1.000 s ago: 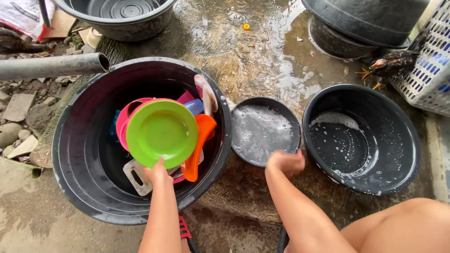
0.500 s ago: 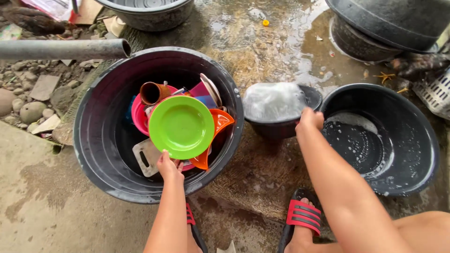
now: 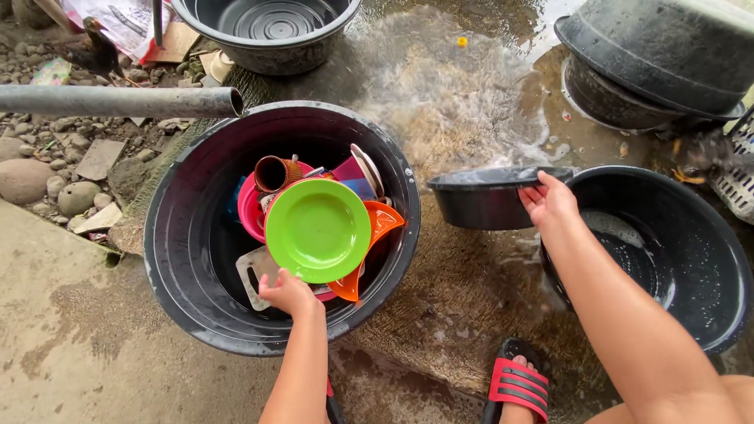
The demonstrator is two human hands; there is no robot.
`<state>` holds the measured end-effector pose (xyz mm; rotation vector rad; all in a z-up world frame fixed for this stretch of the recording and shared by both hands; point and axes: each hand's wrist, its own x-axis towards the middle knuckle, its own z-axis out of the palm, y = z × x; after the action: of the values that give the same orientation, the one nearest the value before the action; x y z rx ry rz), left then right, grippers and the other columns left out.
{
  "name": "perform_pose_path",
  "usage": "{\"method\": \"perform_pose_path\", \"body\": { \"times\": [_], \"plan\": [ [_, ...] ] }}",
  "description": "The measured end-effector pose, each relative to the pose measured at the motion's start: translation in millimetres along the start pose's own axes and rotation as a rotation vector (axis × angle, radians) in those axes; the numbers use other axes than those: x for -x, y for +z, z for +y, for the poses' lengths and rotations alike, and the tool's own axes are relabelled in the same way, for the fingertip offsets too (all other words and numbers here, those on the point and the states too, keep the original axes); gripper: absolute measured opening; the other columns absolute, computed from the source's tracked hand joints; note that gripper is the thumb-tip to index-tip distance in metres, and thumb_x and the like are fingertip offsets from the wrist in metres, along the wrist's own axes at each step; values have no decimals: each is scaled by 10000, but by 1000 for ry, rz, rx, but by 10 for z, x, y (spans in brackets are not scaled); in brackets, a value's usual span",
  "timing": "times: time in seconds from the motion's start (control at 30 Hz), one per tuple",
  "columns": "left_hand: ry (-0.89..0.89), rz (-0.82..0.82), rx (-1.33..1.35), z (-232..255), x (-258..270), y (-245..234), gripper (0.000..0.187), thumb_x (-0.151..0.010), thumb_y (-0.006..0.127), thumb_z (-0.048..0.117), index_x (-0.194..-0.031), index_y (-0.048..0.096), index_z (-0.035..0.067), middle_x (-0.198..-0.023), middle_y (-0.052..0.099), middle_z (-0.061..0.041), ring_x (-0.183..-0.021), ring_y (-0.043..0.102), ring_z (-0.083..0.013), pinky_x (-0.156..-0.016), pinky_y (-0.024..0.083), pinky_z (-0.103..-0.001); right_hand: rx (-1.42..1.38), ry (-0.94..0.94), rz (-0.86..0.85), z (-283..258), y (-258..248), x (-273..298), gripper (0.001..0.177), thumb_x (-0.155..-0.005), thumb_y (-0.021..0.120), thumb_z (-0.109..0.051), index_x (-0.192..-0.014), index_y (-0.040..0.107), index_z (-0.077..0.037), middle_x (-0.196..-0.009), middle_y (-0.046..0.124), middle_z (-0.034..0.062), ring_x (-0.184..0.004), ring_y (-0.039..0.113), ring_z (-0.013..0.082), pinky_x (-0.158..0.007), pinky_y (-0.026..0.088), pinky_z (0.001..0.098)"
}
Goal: Washing dishes in plastic basins outdoors.
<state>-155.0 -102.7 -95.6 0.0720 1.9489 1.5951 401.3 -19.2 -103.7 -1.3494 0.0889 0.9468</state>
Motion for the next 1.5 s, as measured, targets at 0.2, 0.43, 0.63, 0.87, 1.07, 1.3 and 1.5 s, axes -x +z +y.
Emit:
{"method": "perform_pose_path", "body": {
  "times": [0.2,0.43,0.63,0.87,1.07,1.3,1.5],
  "plan": [
    [321,-151,-229,-151,266,139,458,-991,629,156,-1400,437,79,-1260,521,-129,-1023,581,-210,-879,513,-396,322,-257,-148,-331,506,635,265,-912,742,-179,-965,486,-134,-897,630,58,-693,640,242,-693,601,491],
    [484,-368,-508,-407,791,142,529,-921,641,176,-1404,443,94,-1277,473,-169,-860,633,-263,-872,500,-417,1348,-1087,-203,-641,523,1311,385,-883,835,-273,-973,533,-52,-896,643,133,-829,660,380,-706,514,509],
    [892,-552,-668,-324,1088,78,401,-987,653,368,-1270,589,91,-1186,553,-122,-932,641,-288,-860,505,-428,1491,-1269,-291,-645,440,1342,356,-882,813,-239,-1035,546,-59,-993,626,152,-833,644,432,-677,515,530],
    [1380,-830,-1358,114,1419,-303,760,-850,597,699,-1298,621,85,-1013,629,-102,-861,636,-292,-703,513,-430,555,-818,-201,-297,409,692,331,-948,761,-143,-1023,443,-92,-885,559,83,-681,618,261,-625,562,431],
    [1352,-770,-1328,-53,1349,-234,654,-878,582,651,-1216,639,94,-962,646,-74,-879,638,-267,-701,518,-422,-107,-211,-160,844,231,-36,299,-939,673,-79,-1073,411,-129,-935,591,62,-673,579,183,-646,576,384],
    [1327,-805,-1356,-71,1333,-229,644,-907,562,636,-1235,632,87,-997,646,-71,-909,636,-258,-705,516,-416,-58,-50,-171,1010,68,-252,293,-949,642,-93,-1188,472,-104,-1061,636,81,-865,649,203,-797,624,418],
    [1289,-875,-1385,97,1460,-246,647,-892,602,627,-1245,617,85,-1065,641,-87,-998,628,-280,-803,508,-433,-86,-212,-241,-459,145,-194,198,-945,646,-116,-1059,486,-88,-832,610,99,-552,586,245,-494,536,414]
  ]
}}
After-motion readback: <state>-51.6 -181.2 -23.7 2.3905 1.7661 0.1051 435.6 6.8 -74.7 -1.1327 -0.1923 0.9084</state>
